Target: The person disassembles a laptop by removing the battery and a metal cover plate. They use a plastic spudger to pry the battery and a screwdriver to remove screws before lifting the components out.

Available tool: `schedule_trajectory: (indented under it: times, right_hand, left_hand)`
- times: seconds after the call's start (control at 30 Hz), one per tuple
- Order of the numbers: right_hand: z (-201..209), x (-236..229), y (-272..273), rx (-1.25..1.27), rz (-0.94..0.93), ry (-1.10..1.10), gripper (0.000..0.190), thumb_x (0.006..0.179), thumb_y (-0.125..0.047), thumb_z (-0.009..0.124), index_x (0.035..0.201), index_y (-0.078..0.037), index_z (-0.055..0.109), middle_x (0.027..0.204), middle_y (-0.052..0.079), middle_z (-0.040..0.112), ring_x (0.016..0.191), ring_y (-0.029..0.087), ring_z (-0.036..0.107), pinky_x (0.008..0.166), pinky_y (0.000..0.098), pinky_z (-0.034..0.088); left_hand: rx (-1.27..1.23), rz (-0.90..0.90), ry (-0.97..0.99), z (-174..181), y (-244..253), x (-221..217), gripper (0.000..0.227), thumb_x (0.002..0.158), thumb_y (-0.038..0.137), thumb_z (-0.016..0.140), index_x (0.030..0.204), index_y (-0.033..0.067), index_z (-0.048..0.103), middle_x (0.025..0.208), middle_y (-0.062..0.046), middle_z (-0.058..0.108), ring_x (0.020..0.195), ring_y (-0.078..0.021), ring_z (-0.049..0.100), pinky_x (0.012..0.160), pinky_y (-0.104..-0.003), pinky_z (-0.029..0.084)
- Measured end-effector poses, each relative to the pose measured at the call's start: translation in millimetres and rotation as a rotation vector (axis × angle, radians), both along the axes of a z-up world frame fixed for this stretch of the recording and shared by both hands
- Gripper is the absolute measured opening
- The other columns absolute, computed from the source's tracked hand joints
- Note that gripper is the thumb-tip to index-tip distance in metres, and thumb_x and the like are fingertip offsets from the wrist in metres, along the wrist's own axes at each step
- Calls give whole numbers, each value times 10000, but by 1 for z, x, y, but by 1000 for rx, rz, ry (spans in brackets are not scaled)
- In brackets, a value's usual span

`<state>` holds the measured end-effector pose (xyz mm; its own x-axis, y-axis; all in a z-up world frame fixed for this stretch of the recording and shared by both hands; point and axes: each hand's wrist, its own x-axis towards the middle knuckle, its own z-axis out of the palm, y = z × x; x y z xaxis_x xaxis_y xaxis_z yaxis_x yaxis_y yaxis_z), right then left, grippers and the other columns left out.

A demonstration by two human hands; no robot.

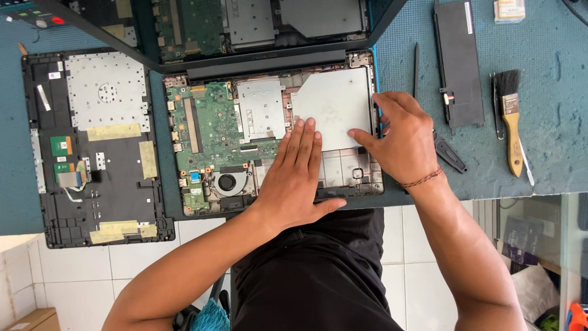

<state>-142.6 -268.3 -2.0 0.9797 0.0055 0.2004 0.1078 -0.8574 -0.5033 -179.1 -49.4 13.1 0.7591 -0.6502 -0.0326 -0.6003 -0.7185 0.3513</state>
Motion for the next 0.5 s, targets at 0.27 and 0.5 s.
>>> schedule_trajectory:
  times: [0.27,0.5]
  right_hand:
    - [7,0,-5,-4,-1,55,641,620,-201,867,1179,27,651,1134,126,605,833,280,654,688,333,553]
    - [14,1,-7,51,40,78,577,655,-130,838,1169,53,650,1081,171,629,816,309,659,658,359,555]
  left_hand:
    - [76,-60,-1,-3,-11,3,1159,745,713,552,1411,-171,210,1495,-381,118,1420,-480,100,1161,-530,74]
    - [85,-41,8,-1,-13,2,1179,726,728,565,1405,-173,222,1490,-390,126,1415,-490,106,1158,-531,71]
